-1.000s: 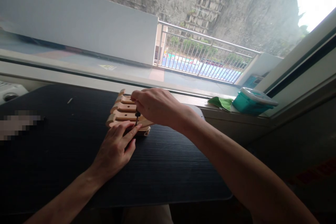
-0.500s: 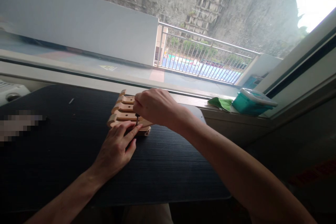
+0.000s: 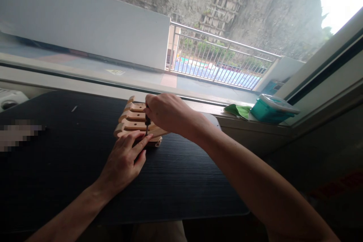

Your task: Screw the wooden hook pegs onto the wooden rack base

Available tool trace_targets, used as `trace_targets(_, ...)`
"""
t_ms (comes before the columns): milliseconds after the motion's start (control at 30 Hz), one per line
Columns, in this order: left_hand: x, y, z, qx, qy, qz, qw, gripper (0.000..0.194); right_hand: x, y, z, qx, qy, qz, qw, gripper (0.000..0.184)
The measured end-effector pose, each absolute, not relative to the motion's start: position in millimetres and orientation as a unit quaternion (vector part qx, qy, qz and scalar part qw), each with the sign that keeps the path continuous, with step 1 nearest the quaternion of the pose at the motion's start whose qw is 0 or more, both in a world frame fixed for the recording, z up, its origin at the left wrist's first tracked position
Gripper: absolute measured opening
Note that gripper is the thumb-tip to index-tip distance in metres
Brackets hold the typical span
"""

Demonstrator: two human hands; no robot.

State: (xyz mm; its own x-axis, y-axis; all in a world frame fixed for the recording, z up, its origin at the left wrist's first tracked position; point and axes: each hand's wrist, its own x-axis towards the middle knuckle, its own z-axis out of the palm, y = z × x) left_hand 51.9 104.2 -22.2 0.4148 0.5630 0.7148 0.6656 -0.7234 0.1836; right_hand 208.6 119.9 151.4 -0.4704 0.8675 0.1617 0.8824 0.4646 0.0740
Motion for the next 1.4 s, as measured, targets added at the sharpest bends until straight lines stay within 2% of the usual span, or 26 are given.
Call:
trace_targets(233, 52, 103, -21, -0.840, -0.364, -0.397, 0.067, 0.043, 211, 122, 148, -0.526, -0.842, -0.096, 0.069, 0.030)
trace_targets(400, 52, 103, -22, -0.838, -0.370, -0.394, 0.071, 0.043, 208, 117, 149, -0.476, -0.872, -0.060, 0.094, 0.028)
trace_targets(600, 50, 102, -22, -0.840, -0.371, -0.391, 0.061, 0.045, 206, 117, 151, -0.442, -0.893, -0.031, 0.080, 0.029)
trace_targets(1000, 50, 103, -21, -0.840, -0.374, -0.390, 0.053, 0.043, 195, 123, 146, -0.515, -0.852, -0.076, 0.063, 0.033)
trace_targets(1400, 51, 103, -23, -0.837, -0.376, -0.395, 0.049, 0.043, 209, 121, 151, -0.481, -0.874, 0.021, 0.055, 0.021)
